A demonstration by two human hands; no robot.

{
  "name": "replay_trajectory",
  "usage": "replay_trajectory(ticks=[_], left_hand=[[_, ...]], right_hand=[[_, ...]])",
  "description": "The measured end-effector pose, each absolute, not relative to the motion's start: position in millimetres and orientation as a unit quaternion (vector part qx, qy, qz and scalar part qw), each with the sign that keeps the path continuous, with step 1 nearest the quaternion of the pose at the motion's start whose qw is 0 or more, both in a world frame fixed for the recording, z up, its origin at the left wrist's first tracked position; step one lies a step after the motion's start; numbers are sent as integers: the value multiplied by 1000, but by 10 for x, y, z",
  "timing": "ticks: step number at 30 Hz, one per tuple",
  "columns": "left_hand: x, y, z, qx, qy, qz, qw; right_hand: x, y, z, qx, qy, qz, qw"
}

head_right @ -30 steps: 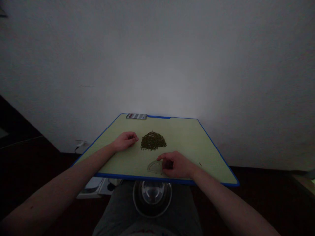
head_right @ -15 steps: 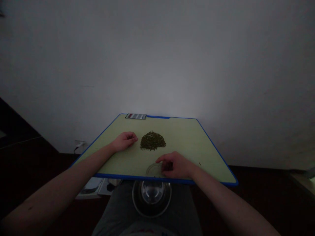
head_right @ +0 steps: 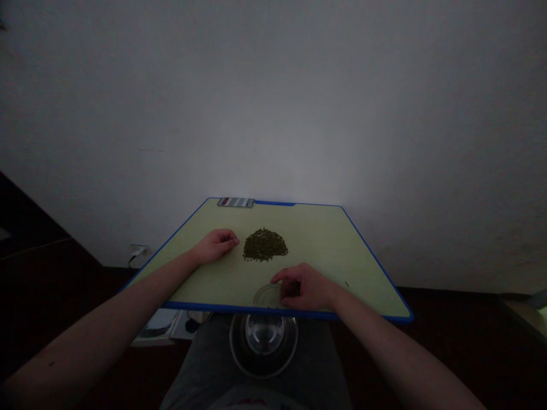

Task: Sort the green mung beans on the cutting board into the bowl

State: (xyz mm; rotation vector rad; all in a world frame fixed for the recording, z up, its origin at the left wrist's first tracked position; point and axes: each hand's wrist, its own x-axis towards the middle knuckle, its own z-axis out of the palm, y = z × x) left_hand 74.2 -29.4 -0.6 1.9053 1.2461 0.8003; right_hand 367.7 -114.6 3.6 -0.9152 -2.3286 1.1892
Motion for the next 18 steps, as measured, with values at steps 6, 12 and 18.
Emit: replay_trajectory(ticks=[6,12,18], left_hand=[[737,-286,-16,739,475,316,357],[748,-295,-9,733,477,318,366],[747,-298,0,733,479,315,366]], right_hand=[[3686,-1149,38,-322,-827,422,183],[3688,-1152,46,-327,-832,409,182],[3684,-1170,50,-329,-831,410,180]])
